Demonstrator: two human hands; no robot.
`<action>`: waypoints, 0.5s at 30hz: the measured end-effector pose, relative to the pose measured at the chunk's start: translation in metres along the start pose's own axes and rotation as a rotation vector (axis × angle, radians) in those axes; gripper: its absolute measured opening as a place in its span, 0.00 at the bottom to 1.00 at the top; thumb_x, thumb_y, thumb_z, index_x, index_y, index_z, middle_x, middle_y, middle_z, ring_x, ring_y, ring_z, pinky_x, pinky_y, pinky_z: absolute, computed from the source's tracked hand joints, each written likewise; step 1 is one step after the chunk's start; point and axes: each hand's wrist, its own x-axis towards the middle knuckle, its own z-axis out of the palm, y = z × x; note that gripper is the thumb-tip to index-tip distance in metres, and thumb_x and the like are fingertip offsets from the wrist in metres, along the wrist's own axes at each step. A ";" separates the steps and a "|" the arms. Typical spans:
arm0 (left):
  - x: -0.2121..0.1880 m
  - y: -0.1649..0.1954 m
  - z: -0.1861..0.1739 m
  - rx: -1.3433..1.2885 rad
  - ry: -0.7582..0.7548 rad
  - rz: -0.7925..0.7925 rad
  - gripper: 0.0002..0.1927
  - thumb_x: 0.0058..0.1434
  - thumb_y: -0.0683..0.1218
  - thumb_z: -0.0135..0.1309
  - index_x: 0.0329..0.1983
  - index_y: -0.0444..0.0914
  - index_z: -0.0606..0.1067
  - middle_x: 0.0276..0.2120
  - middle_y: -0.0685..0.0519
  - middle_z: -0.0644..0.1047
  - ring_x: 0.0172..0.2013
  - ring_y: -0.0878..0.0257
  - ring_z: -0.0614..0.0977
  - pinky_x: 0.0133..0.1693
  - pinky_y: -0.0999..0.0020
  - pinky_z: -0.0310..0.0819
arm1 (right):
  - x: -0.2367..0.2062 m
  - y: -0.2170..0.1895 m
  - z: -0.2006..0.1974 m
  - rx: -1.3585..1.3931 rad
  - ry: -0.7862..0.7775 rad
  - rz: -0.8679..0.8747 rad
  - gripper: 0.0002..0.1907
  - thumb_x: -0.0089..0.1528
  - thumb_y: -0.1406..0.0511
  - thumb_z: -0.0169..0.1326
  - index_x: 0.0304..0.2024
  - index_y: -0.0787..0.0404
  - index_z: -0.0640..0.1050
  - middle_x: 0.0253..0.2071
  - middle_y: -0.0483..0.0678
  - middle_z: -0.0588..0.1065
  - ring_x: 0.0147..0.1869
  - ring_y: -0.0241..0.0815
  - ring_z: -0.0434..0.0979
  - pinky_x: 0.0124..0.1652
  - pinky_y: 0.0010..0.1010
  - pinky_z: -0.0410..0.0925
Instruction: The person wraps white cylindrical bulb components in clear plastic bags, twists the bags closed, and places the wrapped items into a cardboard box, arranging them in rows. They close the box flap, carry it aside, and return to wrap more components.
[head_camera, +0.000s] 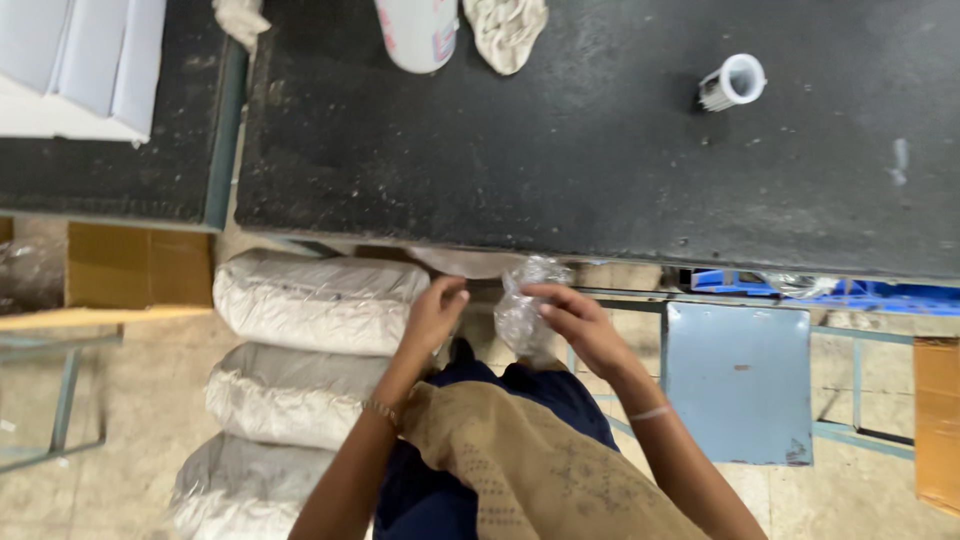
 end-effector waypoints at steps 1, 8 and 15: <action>-0.005 0.017 0.008 -0.203 -0.062 -0.019 0.23 0.69 0.55 0.54 0.61 0.37 0.75 0.51 0.46 0.82 0.48 0.58 0.83 0.50 0.65 0.78 | -0.009 -0.013 -0.007 0.131 0.012 -0.019 0.15 0.65 0.71 0.50 0.55 0.58 0.79 0.54 0.42 0.76 0.52 0.33 0.74 0.54 0.30 0.69; 0.001 0.132 0.034 -0.663 -0.323 -0.151 0.28 0.68 0.60 0.47 0.64 0.40 0.71 0.49 0.56 0.78 0.46 0.70 0.78 0.48 0.70 0.71 | -0.009 -0.053 -0.039 0.090 -0.035 -0.200 0.07 0.67 0.75 0.53 0.45 0.62 0.79 0.46 0.41 0.76 0.51 0.30 0.74 0.53 0.26 0.68; 0.054 0.160 0.041 -0.728 0.028 0.238 0.11 0.70 0.49 0.57 0.45 0.36 0.80 0.33 0.58 0.78 0.36 0.70 0.76 0.42 0.71 0.71 | 0.023 -0.094 -0.054 0.332 -0.043 -0.226 0.07 0.68 0.73 0.50 0.45 0.63 0.78 0.48 0.46 0.79 0.50 0.36 0.76 0.50 0.30 0.68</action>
